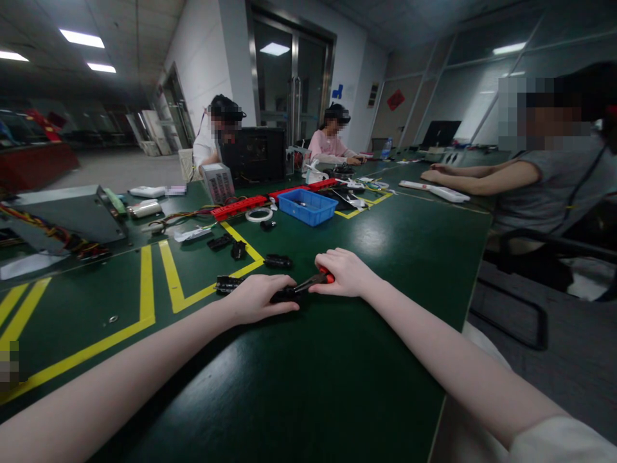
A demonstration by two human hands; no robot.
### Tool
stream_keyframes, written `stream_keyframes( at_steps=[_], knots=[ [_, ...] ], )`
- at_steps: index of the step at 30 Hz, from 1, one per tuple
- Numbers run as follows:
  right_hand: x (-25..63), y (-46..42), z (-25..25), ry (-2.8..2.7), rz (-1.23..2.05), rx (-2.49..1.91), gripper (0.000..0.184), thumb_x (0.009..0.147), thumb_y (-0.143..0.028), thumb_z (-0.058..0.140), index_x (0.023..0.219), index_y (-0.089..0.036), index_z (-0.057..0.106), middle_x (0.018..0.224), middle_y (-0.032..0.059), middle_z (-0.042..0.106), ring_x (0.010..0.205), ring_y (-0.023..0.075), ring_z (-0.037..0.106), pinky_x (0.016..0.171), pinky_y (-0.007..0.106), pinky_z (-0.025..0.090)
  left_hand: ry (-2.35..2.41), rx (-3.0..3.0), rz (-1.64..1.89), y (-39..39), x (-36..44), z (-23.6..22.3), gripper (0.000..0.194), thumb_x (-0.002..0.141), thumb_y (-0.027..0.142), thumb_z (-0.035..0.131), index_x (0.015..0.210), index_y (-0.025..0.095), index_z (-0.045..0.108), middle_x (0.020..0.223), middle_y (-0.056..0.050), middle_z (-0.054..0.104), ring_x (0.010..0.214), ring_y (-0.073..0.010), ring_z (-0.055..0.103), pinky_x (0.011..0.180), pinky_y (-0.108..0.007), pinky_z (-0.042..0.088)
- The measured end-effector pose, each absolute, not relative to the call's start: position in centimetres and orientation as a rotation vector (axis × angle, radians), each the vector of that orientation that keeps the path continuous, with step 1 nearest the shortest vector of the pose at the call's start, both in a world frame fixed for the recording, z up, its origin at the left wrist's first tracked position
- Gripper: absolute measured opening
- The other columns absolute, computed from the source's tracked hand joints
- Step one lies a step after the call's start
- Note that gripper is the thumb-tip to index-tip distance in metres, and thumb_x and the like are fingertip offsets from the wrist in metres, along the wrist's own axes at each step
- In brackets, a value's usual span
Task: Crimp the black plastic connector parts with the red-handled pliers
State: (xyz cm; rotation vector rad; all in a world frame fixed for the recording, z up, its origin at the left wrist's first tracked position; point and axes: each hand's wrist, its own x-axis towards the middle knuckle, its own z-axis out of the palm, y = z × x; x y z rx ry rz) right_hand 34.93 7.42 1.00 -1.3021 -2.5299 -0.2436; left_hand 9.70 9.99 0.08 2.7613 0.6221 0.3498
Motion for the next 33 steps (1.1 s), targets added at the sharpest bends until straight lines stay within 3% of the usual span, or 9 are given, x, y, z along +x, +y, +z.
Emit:
stream_keyframes(
  at_steps=[33],
  knots=[
    [34.71,7.32,1.21,-2.575,-0.278,-1.269,0.05,0.083,-0.068,0.046,0.08,-0.018,0.052,0.076,0.0045,0.059,0.068,0.0172,0.049,0.065,0.029,0.028,0.651,2.83,0.378,9.97,9.92,-0.16,0.044,0.089,0.055,0.051,0.114,0.02,0.057,0.097,-0.005,0.069,0.085,-0.0221,0.065,0.071,-0.03,0.045]
  ],
)
